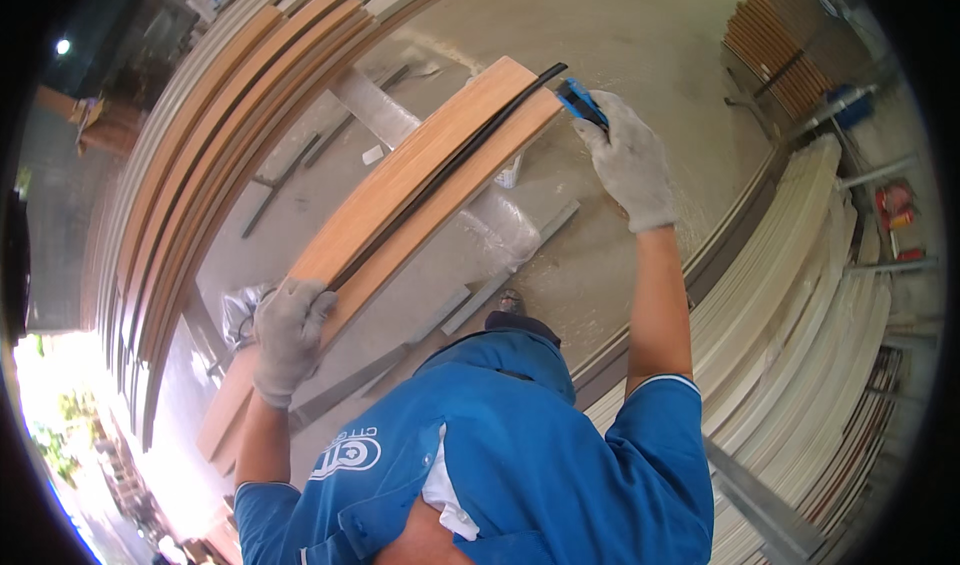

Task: The person inserts a black rubber seal into a groove on a wooden plank using a blue plastic tool. They repeatedly tap the tool to push the seal along the groove, then flip the plank to work on the opposite side.

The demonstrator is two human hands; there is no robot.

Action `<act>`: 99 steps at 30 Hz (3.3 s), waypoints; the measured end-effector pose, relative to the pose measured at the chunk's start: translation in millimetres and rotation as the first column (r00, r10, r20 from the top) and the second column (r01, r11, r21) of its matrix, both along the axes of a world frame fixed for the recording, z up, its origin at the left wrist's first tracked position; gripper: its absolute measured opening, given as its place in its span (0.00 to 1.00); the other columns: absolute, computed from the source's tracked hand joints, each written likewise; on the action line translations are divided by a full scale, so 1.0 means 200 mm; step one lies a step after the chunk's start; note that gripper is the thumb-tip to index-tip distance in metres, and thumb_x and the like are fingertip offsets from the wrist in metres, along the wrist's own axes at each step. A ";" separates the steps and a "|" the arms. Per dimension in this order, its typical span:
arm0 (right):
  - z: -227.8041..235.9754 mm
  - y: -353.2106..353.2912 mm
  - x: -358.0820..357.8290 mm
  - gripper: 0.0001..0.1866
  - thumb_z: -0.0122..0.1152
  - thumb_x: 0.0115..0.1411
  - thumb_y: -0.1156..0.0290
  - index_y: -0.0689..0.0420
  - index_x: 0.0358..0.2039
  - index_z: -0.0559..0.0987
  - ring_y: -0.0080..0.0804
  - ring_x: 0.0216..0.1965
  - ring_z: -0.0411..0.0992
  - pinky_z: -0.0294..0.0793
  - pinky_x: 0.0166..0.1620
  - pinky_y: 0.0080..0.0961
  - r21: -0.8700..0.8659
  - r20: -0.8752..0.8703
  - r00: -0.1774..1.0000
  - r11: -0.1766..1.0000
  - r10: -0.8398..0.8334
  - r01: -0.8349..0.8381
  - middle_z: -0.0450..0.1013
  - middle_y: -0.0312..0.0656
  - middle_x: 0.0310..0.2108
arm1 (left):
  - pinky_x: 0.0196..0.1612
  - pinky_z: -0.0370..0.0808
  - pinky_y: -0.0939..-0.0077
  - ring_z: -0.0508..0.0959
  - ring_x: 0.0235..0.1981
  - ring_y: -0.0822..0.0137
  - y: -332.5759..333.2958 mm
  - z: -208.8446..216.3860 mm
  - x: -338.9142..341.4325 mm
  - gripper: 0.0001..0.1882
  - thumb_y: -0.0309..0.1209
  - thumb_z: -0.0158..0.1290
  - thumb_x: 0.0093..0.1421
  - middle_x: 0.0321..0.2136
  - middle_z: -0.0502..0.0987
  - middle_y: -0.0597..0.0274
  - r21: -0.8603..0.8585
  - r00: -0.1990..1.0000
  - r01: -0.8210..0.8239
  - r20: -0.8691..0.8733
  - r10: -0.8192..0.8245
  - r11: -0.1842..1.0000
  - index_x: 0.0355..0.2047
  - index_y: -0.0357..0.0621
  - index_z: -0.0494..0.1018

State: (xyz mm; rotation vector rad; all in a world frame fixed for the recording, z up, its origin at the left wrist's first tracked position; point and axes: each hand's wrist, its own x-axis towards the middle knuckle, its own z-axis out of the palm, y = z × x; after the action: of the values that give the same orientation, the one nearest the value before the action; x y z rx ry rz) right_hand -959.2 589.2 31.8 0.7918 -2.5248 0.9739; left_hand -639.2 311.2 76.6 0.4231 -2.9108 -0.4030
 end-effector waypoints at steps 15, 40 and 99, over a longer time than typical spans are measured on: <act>0.08 -0.39 0.16 0.16 0.56 0.65 0.58 0.52 0.47 0.80 0.53 0.39 0.80 0.79 0.44 0.48 0.502 -0.126 0.942 0.799 -0.312 0.332 0.81 0.52 0.35 | 0.56 0.67 0.51 0.71 0.54 0.43 -0.17 -0.14 -0.02 0.11 0.36 0.60 0.60 0.56 0.72 0.45 0.110 0.943 0.312 -0.156 -0.294 0.944 0.29 0.41 0.82; 0.15 -0.56 0.82 0.16 0.55 0.67 0.61 0.50 0.52 0.79 0.52 0.38 0.80 0.79 0.41 0.47 0.419 0.036 0.953 0.870 -0.301 0.259 0.82 0.48 0.36 | 0.54 0.71 0.52 0.74 0.52 0.47 -0.19 -0.20 -0.01 0.13 0.38 0.59 0.60 0.54 0.75 0.49 0.071 0.925 0.326 -0.231 -0.303 0.943 0.27 0.42 0.83; 0.05 -1.10 2.31 0.16 0.57 0.65 0.64 0.51 0.51 0.78 0.53 0.36 0.80 0.79 0.39 0.47 0.488 0.077 0.996 0.873 -0.051 0.007 0.80 0.53 0.33 | 0.45 0.68 0.54 0.72 0.45 0.49 -0.69 -0.19 1.43 0.12 0.38 0.62 0.54 0.47 0.76 0.52 0.020 0.920 0.280 -0.292 -0.262 0.960 0.21 0.42 0.81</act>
State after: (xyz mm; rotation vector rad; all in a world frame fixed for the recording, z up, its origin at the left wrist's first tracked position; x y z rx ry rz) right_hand -497.3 368.9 41.7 0.8517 -2.8941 0.3556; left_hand -353.9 172.7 38.0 -0.0369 -2.6779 -0.5439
